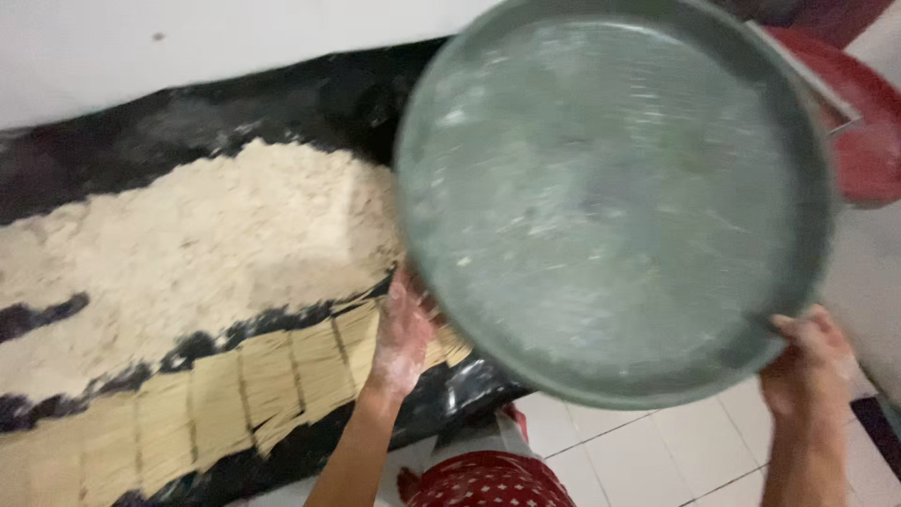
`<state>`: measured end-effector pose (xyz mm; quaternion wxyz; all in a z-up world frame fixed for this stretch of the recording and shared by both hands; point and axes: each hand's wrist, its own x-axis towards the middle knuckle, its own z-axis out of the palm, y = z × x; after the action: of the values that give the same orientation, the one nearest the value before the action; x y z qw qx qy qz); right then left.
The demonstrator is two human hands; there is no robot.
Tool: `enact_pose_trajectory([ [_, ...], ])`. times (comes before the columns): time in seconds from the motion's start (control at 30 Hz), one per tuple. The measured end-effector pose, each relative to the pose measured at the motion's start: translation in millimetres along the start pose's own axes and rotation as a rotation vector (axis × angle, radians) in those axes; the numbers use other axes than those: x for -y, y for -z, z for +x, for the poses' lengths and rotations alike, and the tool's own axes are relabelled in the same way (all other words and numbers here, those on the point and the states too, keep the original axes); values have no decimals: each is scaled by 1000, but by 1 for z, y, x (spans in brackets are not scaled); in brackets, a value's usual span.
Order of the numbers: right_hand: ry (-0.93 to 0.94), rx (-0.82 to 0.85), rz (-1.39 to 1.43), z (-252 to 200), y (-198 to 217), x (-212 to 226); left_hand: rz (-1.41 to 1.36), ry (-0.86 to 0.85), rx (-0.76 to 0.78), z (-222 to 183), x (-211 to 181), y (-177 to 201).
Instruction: The person picks up bundles of uncooked noodles from a floured work surface by hand and places them onto a tray.
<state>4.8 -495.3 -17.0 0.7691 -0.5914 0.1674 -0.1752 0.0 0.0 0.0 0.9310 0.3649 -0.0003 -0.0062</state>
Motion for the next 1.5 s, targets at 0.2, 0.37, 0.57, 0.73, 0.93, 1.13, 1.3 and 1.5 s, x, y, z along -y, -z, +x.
enact_pose_trajectory([
  [0.2,-161,328,6,-66,-143,-56,193,115,-1009,-68,-86,59],
  [0.37,-199,656,-337,-38,-185,-145,318,-14,-1237,-145,-129,152],
  [0.57,148,1052,-1420,-1,-178,-247,581,-203,-1521,-239,-141,198],
  [0.73,924,1197,-1969,41,-162,-350,1411,-282,-1290,-344,-73,347],
  [0.93,645,1348,-1590,113,-211,-380,281,-468,-1617,-262,-83,214],
  [1.13,331,1673,-1703,143,-289,-366,241,-407,-1795,-267,-66,208],
  [1.3,439,1781,-1829,130,-281,-374,348,-417,-1819,-257,-68,185],
  [1.5,591,1706,-1320,135,-233,-408,301,-439,-1780,-269,-60,209],
])
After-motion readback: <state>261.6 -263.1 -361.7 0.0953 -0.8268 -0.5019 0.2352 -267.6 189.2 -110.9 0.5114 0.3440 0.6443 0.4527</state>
